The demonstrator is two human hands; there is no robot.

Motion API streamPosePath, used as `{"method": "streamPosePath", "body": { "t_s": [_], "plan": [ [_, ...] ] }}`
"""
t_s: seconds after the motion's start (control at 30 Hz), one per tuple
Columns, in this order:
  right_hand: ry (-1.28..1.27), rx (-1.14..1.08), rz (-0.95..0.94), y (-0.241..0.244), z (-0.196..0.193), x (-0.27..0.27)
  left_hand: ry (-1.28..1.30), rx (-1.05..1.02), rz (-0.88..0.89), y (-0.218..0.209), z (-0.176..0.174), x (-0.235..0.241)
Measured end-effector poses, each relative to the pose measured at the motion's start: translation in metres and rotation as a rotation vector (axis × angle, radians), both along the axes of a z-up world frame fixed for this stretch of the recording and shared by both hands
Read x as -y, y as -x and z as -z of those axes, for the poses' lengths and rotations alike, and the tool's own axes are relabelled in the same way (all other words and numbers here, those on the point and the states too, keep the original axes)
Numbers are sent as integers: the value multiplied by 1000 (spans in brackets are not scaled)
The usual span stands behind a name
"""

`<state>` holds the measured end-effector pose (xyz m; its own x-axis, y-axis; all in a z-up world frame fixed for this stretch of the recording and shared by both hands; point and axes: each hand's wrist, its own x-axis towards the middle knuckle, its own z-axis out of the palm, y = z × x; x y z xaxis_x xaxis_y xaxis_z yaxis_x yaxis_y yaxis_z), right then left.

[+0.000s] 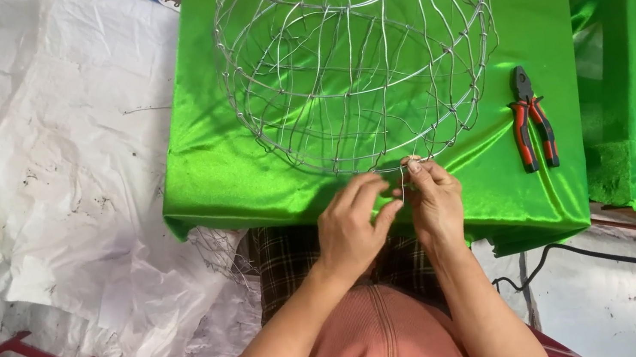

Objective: A person is manually assembling and shaping a spherical wire frame on a green fabric-covered surface.

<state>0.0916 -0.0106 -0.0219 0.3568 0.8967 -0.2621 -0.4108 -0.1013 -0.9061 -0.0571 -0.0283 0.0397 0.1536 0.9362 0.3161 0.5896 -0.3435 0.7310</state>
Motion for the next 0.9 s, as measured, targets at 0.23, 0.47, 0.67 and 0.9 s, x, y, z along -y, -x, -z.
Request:
{"method": "streamPosePath", "body": {
  "t_s": [0.23, 0.47, 0.67, 0.9],
  "plan": [
    [-23, 57, -6, -3, -3, -1, 155, -92, 252, -1, -47, -6],
    [-43, 51, -10, 3, -14, -1, 248, -285, 250, -3, -51, -18],
    [-66, 85, -39, 2, -15, 2, 335, -361, 286, -14, -18, -25],
    [-64, 101, -59, 1, -2, 6, 427, -396, 316, -22, -7, -29]
  ]
}}
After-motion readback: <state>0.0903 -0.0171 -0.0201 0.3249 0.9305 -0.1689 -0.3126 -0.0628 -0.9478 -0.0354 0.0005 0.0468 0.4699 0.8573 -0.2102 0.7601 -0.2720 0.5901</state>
